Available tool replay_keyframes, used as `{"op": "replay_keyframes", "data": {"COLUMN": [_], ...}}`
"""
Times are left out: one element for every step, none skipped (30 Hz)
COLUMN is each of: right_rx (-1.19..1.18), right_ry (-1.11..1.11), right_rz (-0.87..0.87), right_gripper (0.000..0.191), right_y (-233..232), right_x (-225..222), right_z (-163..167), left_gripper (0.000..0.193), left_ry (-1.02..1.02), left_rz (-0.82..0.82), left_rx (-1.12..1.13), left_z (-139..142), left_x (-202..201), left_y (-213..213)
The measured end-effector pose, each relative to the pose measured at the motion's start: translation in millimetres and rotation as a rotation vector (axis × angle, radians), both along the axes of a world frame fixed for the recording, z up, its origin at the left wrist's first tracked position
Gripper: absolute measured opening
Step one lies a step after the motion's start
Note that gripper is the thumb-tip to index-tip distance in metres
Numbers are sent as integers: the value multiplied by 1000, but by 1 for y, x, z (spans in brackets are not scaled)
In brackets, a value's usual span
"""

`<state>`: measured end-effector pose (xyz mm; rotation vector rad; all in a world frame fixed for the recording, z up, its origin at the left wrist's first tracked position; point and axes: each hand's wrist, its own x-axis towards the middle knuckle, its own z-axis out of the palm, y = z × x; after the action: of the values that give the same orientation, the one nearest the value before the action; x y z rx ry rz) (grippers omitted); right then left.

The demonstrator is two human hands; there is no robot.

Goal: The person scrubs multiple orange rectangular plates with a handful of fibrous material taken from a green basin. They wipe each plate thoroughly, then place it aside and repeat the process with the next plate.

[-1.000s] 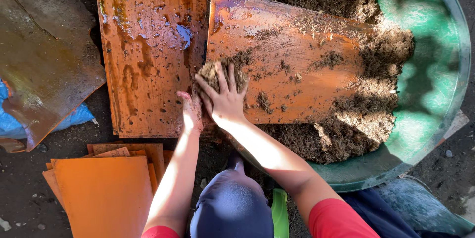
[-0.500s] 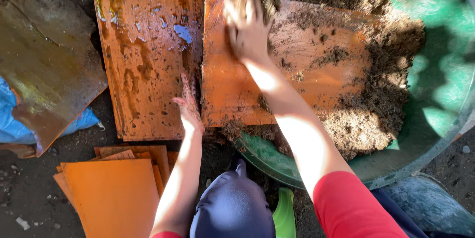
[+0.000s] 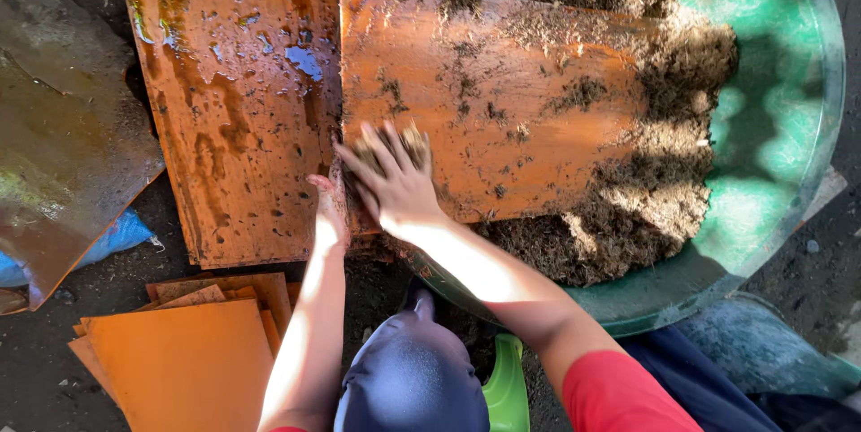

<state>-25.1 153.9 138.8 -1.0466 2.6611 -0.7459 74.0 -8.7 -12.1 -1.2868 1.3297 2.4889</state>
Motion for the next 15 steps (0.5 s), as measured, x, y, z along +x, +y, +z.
{"op": "replay_keyframes", "data": {"right_rx": [-29, -58, -42, -28, -8, 13, 38, 60, -74, -208, -344, -144, 57, 266, 201], "right_ry": [44, 96, 114, 136, 152, 159, 143, 127, 252, 382, 520, 380, 231, 69, 118], "right_rz": [-50, -99, -129, -156, -143, -131, -148, -163, -242, -319, -392, -443, -476, -505, -570], "right_gripper": [57, 55, 53, 52, 54, 55, 55, 55, 59, 64, 70, 68, 67, 66, 66], "right_y": [-12, -22, -33, -45, -53, -62, -69, -74, -79, -80, -78, -72, -58, -38, -11], "right_x": [-15, -32, -51, -71, -90, -107, -124, -139, -158, -176, -191, -208, -224, -235, -241], "right_z": [-4, -9, -13, -17, -19, -21, -24, -27, -30, -35, -41, -47, -55, -63, -72], "left_gripper": [84, 81, 78, 74, 72, 70, 69, 67, 66, 65, 64, 66, 62, 59, 57], "left_ry": [19, 46, 80, 91, 106, 126, 144, 169, 186, 126, 65, -9, -61, -127, -196], "left_rz": [-66, -132, -195, -212, -223, -236, -253, -286, -315, -321, -316, -288, -351, -423, -499], "left_rx": [-70, -140, -212, -280, -324, -341, -325, -328, -340, -364, -382, -376, -522, -663, -804], "left_z": [1, 2, 2, 2, 5, 10, 20, 33, 45, 58, 71, 82, 92, 102, 109], "left_x": [-3, -5, -6, -7, -6, -9, -8, -4, -8, -10, -15, -22, -27, -30, -34], "left_y": [0, -1, -3, -5, -5, -4, -3, -2, 2, 6, 11, 16, 20, 23, 25]}}
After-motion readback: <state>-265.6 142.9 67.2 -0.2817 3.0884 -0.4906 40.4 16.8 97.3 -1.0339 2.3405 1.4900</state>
